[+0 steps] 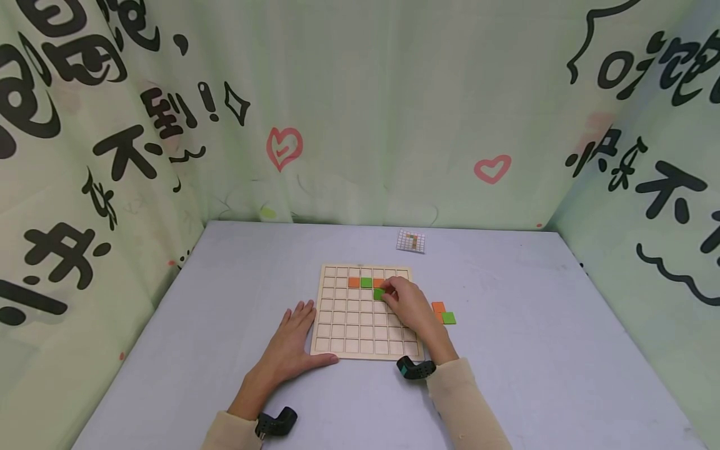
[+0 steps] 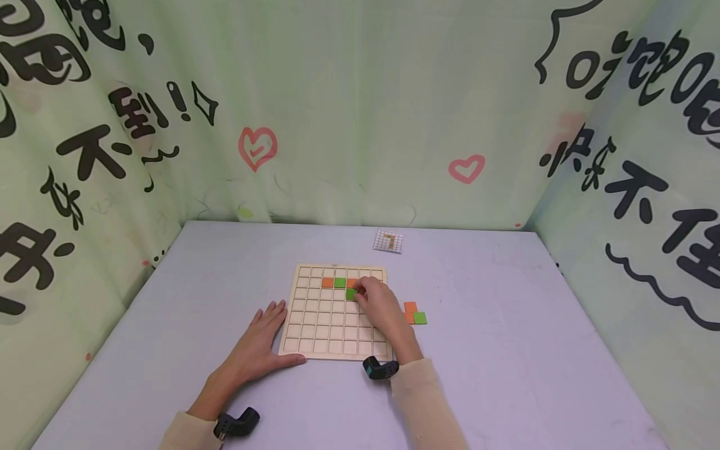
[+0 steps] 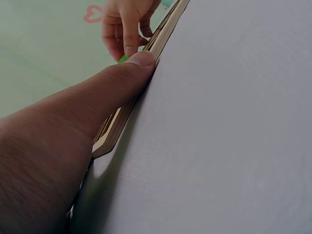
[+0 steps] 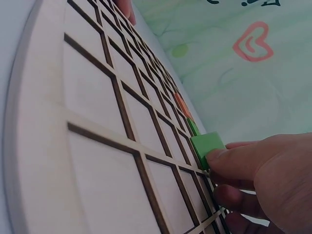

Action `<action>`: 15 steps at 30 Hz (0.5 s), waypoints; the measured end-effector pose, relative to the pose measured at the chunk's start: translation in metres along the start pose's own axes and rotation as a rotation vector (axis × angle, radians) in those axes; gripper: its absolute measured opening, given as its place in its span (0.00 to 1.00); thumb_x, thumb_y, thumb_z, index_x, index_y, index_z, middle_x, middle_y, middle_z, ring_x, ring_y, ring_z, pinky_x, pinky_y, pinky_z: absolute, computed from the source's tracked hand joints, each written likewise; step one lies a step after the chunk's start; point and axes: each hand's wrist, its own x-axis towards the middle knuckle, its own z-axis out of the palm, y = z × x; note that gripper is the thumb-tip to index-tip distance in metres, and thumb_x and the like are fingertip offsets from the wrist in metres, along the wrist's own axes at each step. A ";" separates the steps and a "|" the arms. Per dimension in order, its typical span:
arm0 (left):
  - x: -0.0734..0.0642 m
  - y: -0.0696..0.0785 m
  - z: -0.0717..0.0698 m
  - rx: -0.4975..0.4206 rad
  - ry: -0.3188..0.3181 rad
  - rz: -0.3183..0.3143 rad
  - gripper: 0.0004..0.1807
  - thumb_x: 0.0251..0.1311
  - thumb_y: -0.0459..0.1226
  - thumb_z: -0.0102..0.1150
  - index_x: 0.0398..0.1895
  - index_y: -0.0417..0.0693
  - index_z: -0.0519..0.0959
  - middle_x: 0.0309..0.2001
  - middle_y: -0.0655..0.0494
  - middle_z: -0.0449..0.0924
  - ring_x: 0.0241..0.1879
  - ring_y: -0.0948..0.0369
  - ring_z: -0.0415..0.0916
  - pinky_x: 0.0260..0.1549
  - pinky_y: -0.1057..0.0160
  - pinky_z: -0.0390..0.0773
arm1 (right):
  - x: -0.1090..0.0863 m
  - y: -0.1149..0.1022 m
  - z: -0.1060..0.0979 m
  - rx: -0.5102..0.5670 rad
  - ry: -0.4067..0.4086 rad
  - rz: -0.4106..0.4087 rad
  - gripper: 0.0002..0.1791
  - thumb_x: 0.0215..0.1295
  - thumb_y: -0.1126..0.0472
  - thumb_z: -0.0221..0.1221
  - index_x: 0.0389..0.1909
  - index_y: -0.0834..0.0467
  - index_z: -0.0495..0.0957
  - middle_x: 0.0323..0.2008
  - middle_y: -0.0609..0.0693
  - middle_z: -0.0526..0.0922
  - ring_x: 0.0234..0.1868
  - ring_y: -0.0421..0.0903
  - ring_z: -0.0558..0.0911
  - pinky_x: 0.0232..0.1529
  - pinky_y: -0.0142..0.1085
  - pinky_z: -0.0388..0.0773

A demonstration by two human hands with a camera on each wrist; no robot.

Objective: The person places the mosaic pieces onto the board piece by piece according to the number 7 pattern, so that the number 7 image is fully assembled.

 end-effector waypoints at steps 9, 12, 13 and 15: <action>0.000 -0.001 0.001 0.002 -0.002 0.000 0.64 0.44 0.70 0.67 0.77 0.39 0.59 0.79 0.46 0.56 0.81 0.49 0.46 0.80 0.46 0.47 | -0.001 -0.001 0.002 -0.033 -0.001 -0.024 0.12 0.67 0.63 0.63 0.49 0.60 0.82 0.37 0.51 0.81 0.34 0.43 0.74 0.38 0.35 0.75; 0.000 -0.002 0.001 0.005 -0.001 0.000 0.63 0.44 0.70 0.67 0.77 0.39 0.59 0.79 0.46 0.56 0.81 0.49 0.46 0.80 0.46 0.47 | -0.001 -0.001 0.001 -0.046 -0.005 -0.028 0.12 0.68 0.62 0.63 0.50 0.61 0.82 0.38 0.51 0.80 0.34 0.43 0.74 0.37 0.35 0.74; 0.001 -0.002 0.001 0.007 -0.001 -0.001 0.63 0.44 0.70 0.67 0.77 0.39 0.59 0.79 0.46 0.56 0.81 0.49 0.46 0.80 0.46 0.47 | -0.001 -0.001 0.001 -0.049 -0.006 -0.031 0.13 0.68 0.62 0.63 0.50 0.61 0.82 0.38 0.51 0.80 0.34 0.43 0.74 0.37 0.35 0.74; 0.001 -0.002 0.001 0.012 -0.001 -0.002 0.63 0.44 0.70 0.66 0.77 0.40 0.59 0.79 0.46 0.55 0.81 0.49 0.46 0.80 0.46 0.47 | -0.001 -0.001 0.001 -0.055 -0.006 -0.034 0.13 0.67 0.62 0.64 0.51 0.61 0.83 0.37 0.51 0.80 0.34 0.43 0.74 0.37 0.35 0.74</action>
